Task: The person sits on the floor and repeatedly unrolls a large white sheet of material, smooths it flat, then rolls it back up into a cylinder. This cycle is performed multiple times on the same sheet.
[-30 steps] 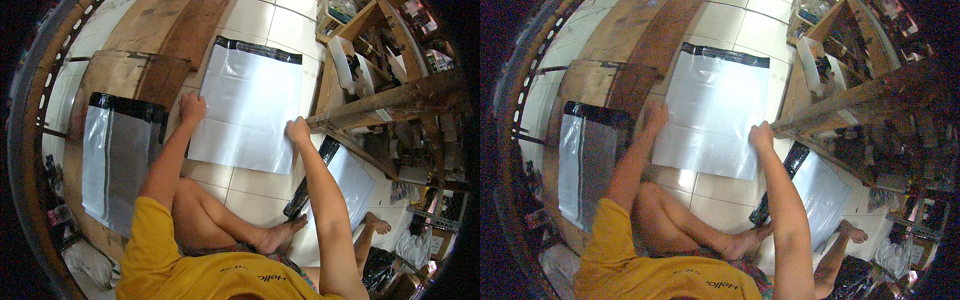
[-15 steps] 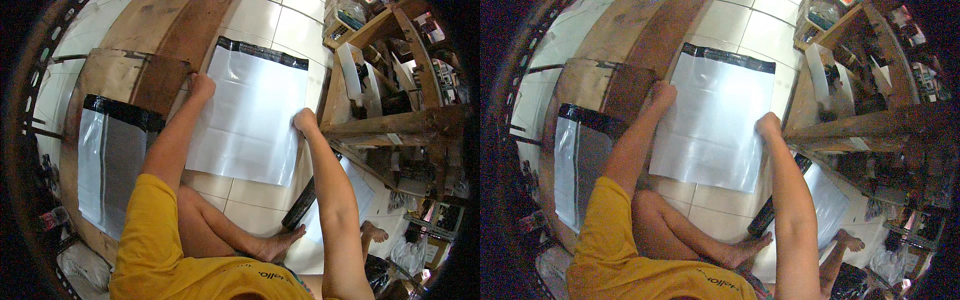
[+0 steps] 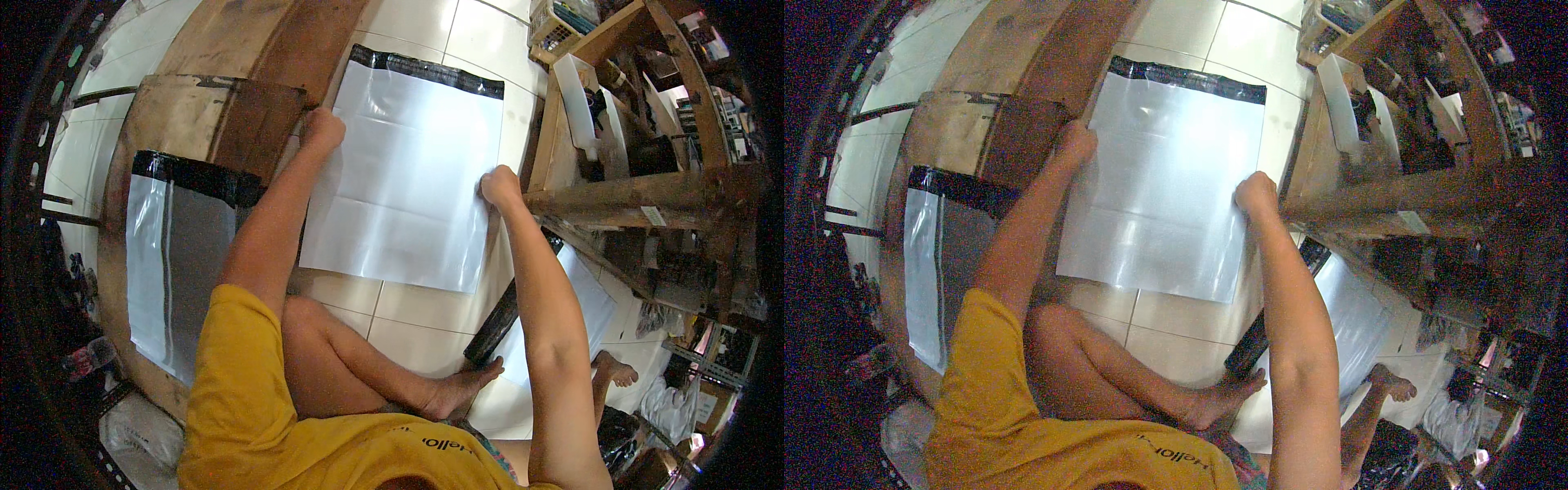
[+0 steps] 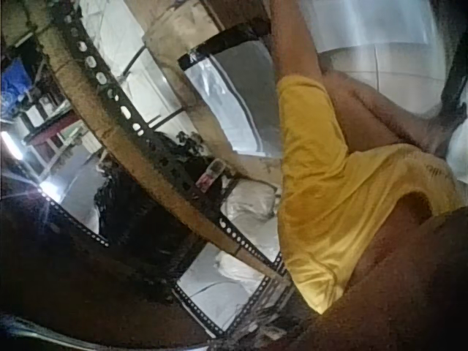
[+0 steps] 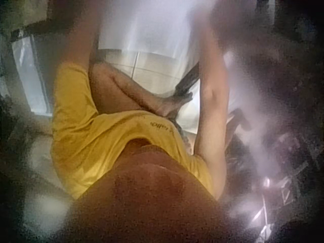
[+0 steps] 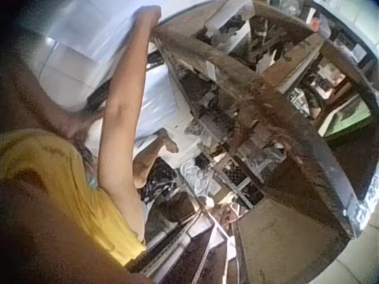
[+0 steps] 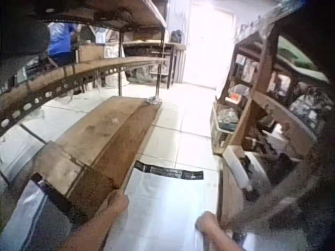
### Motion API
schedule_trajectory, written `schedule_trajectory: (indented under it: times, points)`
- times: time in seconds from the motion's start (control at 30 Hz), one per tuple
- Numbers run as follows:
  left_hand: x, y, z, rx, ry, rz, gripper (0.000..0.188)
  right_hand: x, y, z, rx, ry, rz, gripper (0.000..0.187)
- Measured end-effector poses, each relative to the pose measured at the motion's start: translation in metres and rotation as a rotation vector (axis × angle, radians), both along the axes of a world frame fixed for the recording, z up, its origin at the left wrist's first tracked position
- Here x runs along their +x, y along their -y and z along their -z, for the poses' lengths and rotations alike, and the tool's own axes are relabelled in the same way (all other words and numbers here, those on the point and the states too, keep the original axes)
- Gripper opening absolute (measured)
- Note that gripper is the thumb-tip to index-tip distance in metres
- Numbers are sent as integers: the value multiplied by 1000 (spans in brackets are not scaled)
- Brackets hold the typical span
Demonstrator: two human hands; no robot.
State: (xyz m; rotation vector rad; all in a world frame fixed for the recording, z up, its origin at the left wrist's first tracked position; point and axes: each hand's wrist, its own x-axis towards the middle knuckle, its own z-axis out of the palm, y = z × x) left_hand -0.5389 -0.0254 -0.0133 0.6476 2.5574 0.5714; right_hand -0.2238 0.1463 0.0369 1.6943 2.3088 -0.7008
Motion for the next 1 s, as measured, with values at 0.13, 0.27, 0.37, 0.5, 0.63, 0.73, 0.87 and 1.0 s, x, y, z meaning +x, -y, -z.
schedule_trajectory:
  times: [0.13,0.27,0.37,0.5,0.63,0.73,0.87,1.0]
  points:
    - [-9,1,19,108,11,-108,43,2,-6,6,-12,36,-28,38]
    - [4,24,24,198,64,-108,53,21,14,-1,-18,-68,-59,48]
    - [23,74,15,99,30,23,64,37,56,-21,-29,-42,-160,58]
    - [87,132,-17,142,-50,99,72,70,86,-27,-123,4,-208,79]
    - [115,139,-47,54,-58,55,67,75,103,-26,-121,46,-209,78]
    - [114,138,-42,38,-91,42,59,72,110,-25,-90,47,-239,73]
    - [109,138,-35,41,-145,21,48,69,111,-22,-87,26,-246,75]
    - [100,144,-25,52,-118,62,46,66,118,-28,-85,17,-253,71]
